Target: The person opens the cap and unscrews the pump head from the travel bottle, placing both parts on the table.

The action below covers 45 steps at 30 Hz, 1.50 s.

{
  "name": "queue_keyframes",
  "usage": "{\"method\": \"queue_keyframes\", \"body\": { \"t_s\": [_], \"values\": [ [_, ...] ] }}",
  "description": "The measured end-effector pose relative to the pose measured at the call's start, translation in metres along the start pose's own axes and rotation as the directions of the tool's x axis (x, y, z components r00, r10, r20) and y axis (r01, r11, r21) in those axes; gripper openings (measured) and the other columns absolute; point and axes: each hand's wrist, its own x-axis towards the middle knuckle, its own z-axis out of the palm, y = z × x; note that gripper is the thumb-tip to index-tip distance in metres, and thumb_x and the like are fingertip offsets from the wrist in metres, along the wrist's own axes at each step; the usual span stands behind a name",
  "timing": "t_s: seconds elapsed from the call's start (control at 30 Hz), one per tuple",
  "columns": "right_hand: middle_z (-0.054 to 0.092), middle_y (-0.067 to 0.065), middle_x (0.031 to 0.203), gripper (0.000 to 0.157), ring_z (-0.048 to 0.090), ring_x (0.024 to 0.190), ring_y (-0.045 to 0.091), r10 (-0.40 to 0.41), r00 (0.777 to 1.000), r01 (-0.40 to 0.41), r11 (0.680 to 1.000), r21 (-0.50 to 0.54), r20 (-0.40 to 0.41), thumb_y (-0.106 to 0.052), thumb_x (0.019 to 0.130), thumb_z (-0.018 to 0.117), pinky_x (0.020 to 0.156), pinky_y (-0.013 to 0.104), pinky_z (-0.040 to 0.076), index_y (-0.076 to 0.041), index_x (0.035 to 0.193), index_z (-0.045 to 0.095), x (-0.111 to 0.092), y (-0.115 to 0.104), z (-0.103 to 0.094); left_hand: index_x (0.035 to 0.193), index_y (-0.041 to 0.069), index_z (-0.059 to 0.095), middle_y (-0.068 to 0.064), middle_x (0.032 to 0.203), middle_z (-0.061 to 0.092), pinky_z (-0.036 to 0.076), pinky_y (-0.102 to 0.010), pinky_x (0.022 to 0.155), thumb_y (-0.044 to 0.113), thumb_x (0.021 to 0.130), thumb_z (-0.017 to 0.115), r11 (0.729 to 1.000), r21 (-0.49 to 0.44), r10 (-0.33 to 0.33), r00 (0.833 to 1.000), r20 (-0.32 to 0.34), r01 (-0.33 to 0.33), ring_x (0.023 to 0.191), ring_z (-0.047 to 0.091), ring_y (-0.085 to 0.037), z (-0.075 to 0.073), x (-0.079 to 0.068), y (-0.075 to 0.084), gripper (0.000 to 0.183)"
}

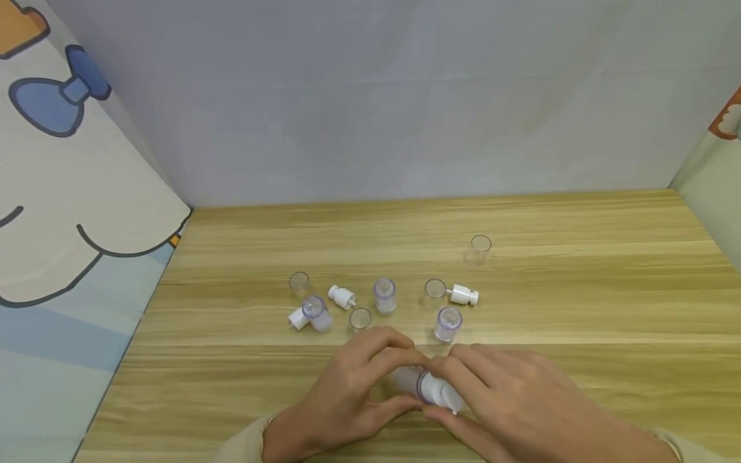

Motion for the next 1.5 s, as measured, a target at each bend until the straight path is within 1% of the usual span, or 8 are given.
{"method": "queue_keyframes", "body": {
  "t_s": [0.33,0.53,0.77,0.87,0.97,1.1,1.3,1.5],
  "values": [
    [0.062,-0.004,0.093,0.032,0.054,0.067,0.006,-0.076,0.997,0.075,0.994,-0.076,-0.015,-0.029,0.112,0.041,0.055,0.015,0.048,-0.011,0.106,0.067,0.003,0.000,-0.001,0.119,0.017,0.071,0.003,0.115,0.067,0.051,-0.038,0.102,0.033,0.081,0.091,0.998,0.060,0.006,1.000,-0.006,-0.005,0.109,0.065,-0.012,0.001,-0.001,-0.001,0.046],
    [0.066,-0.003,0.101,0.030,0.063,0.075,0.009,-0.090,0.996,0.092,0.993,-0.071,0.026,-0.023,0.112,0.040,0.061,0.020,0.055,-0.013,0.110,0.068,0.004,-0.003,-0.003,0.117,0.017,0.072,0.004,0.113,0.067,0.051,-0.039,0.100,0.034,0.080,0.091,0.997,0.076,0.022,1.000,-0.016,-0.020,0.105,0.064,-0.011,0.001,-0.001,-0.001,0.045],
    [0.065,0.002,0.127,0.061,0.066,0.105,0.013,-0.125,0.982,0.124,0.992,0.014,0.145,-0.066,0.103,0.046,0.081,0.026,0.060,-0.014,0.127,0.064,-0.002,-0.002,-0.007,0.117,0.014,0.071,0.002,0.113,0.068,0.050,-0.040,0.104,0.028,0.079,0.093,0.997,0.072,0.029,1.000,0.007,-0.029,0.105,0.066,-0.013,0.000,-0.003,-0.002,0.046],
    [0.064,0.004,0.132,0.065,0.065,0.109,0.015,-0.130,0.979,0.130,0.992,0.011,0.157,-0.069,0.102,0.044,0.083,0.029,0.060,-0.014,0.129,0.064,-0.003,-0.002,-0.007,0.118,0.014,0.071,0.002,0.113,0.068,0.048,-0.043,0.108,0.026,0.080,0.092,0.997,0.074,0.034,0.999,0.009,-0.035,0.106,0.067,-0.012,0.000,-0.002,-0.002,0.045],
    [0.064,0.004,0.134,0.046,0.066,0.108,0.016,-0.108,0.985,0.107,0.994,0.017,0.136,-0.053,0.109,0.044,0.081,0.029,0.060,-0.015,0.126,0.065,-0.002,-0.003,-0.006,0.120,0.013,0.071,0.002,0.113,0.068,0.047,-0.047,0.109,0.027,0.081,0.091,0.996,0.076,0.038,0.999,0.010,-0.038,0.105,0.066,-0.010,0.000,-0.002,-0.002,0.046],
    [0.067,0.006,0.127,0.032,0.069,0.100,0.017,-0.080,0.994,0.079,0.997,0.009,0.069,-0.031,0.111,0.043,0.075,0.027,0.061,-0.012,0.120,0.066,0.001,-0.003,-0.005,0.122,0.014,0.071,0.003,0.112,0.068,0.048,-0.050,0.108,0.029,0.081,0.091,0.995,0.092,0.045,0.999,0.008,-0.045,0.105,0.065,-0.009,0.001,-0.002,-0.002,0.049],
    [0.070,-0.001,0.095,0.044,0.063,0.070,0.007,0.033,0.999,-0.035,0.997,-0.070,-0.027,-0.044,0.111,0.044,0.057,0.019,0.054,-0.007,0.109,0.068,-0.002,-0.001,-0.004,0.120,0.014,0.072,0.003,0.111,0.067,0.048,-0.050,0.108,0.030,0.082,0.090,0.986,0.154,0.064,0.998,0.009,-0.065,0.104,0.065,-0.009,0.001,-0.002,-0.001,0.045],
    [0.062,-0.015,0.073,0.042,0.039,0.059,-0.010,0.201,0.979,-0.200,0.979,-0.025,0.018,-0.052,0.110,0.043,0.046,0.007,0.031,-0.016,0.104,0.064,-0.010,-0.002,0.000,0.118,0.015,0.072,0.002,0.111,0.067,0.051,-0.050,0.104,0.029,0.085,0.087,0.976,0.207,0.063,0.998,0.002,-0.062,0.103,0.065,-0.012,0.000,-0.001,0.001,0.039]
  ]
}}
